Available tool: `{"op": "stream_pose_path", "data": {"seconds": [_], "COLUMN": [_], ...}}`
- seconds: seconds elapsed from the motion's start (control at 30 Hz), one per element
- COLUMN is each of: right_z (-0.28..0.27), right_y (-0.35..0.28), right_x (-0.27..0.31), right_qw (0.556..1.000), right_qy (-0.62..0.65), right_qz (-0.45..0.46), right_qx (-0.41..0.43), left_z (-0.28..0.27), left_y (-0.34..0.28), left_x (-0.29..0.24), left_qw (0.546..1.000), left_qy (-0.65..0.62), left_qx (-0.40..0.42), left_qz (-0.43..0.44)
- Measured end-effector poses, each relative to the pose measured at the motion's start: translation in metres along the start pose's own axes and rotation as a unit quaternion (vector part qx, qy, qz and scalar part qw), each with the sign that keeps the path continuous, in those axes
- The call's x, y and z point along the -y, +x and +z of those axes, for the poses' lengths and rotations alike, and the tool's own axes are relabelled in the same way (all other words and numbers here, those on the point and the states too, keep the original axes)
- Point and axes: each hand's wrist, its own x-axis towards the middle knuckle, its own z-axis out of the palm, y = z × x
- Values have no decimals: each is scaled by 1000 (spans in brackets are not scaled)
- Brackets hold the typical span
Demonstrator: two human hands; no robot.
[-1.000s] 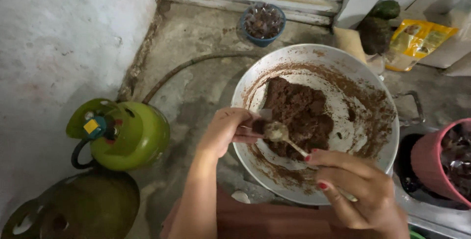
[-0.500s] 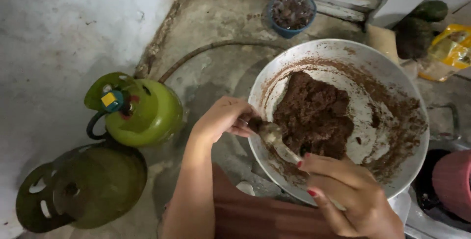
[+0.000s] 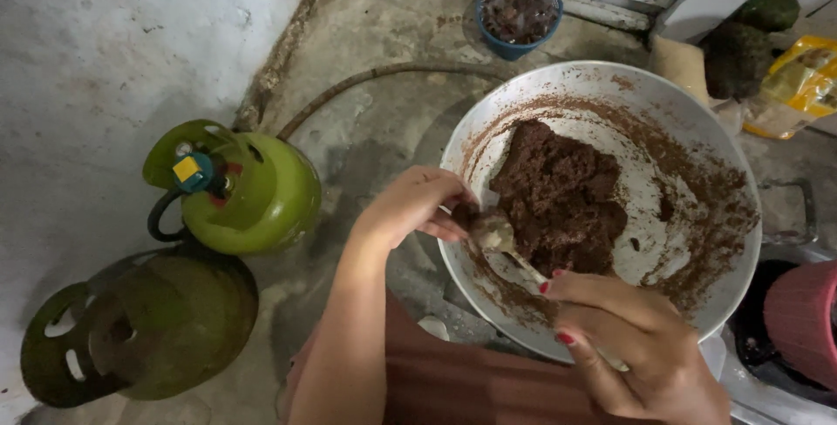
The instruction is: The person prepares chocolates by using a spoon to place small portions of a dark brown mixture onto clear plastic squares and folding the plastic around them.
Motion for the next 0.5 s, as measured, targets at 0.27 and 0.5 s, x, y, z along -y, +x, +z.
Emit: {"op": "stream_pose_path", "data": {"seconds": [0.27,0.5], "right_z": [-2,-10], "right_y": [-10,-2], "right_x": [7,19], "right_qw": [999,995], "right_qy": [-10,-32], "right_qz": [43,83], "right_qx": [-5,-38], "left_z": [-2,3], "left_y": [0,4], "left_x": [2,4], "left_qw": [1000,999], "left_qy": [-8,-9], "left_qx": [9,32], "left_qz": [15,31]}}
